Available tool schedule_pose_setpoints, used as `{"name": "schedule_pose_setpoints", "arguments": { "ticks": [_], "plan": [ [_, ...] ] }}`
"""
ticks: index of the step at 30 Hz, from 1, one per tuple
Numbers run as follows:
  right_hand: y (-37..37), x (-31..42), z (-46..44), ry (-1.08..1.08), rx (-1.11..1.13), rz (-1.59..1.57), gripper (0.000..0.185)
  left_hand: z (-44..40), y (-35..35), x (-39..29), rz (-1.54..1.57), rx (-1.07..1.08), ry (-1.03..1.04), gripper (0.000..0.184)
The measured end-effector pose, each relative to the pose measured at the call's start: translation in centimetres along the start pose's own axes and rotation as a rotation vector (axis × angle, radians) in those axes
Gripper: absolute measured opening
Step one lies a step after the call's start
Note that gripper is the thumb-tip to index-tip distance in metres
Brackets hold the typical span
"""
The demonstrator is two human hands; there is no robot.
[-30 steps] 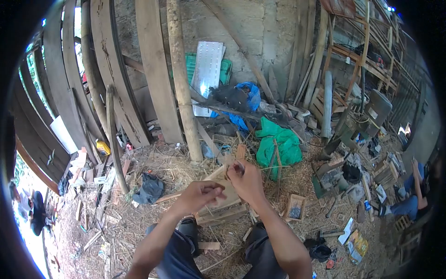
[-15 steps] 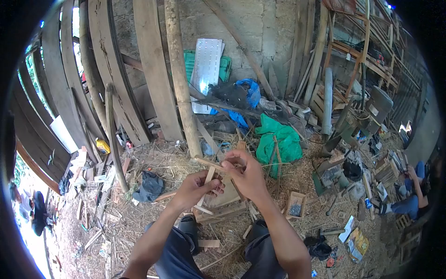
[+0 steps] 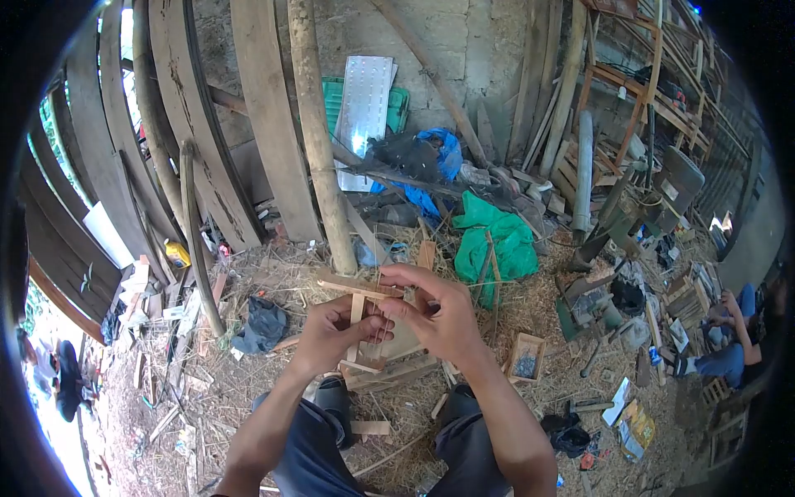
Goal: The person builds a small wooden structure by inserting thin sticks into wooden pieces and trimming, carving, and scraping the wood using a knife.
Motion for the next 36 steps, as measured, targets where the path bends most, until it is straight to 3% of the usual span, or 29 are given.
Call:
{"name": "schedule_pose_setpoints", "arguments": {
  "ticks": [12, 14, 15, 17, 19, 26, 29, 36],
  "plan": [
    [0.2, -0.1, -0.1, 0.066, 0.05, -0.003, 0.038, 0.2, 0.3, 0.1, 0.112, -0.007, -0.044, 0.024],
    [-0.1, -0.9, -0.2, 0.099, -0.018, -0.202, 0.029, 0.2, 0.3, 0.2, 0.121, -0.013, -0.035, 0.024],
    [-0.1, -1.0, -0.3, 0.099, -0.016, -0.201, 0.029, 0.2, 0.0, 0.3, 0.025, -0.033, 0.015, 0.022],
    [0.2, -0.4, -0.2, -0.006, -0.007, 0.123, 0.019, 0.2, -0.4, 0.6, -0.07, -0.057, 0.06, 0.021],
    [0.6, -0.3, -0.1, -0.004, 0.0, 0.14, 0.016, 0.1, -1.0, 0.5, -0.29, -0.093, 0.118, 0.016],
    [0.7, -0.3, 0.2, 0.167, 0.025, 0.053, 0.011, 0.2, -1.6, -0.1, -0.346, -0.169, 0.24, 0.015],
    [0.8, 0.0, 0.1, 0.026, 0.026, 0.167, 0.012, 0.1, -1.7, -0.1, -0.512, -0.116, 0.218, 0.017],
    [1.3, -0.7, 0.2, 0.028, 0.003, 0.23, 0.012, 0.2, -2.0, 0.0, -0.57, -0.174, 0.248, 0.019]
  ]
}}
Point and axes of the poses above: each hand's wrist, its own z-axis away from the middle knuckle, its own y-axis out of the palm, x = y × z, the point moved 7 cm from there along -z, towards the middle knuckle, and after that the axes turned 12 degrees about y, right-handed, at the moved point
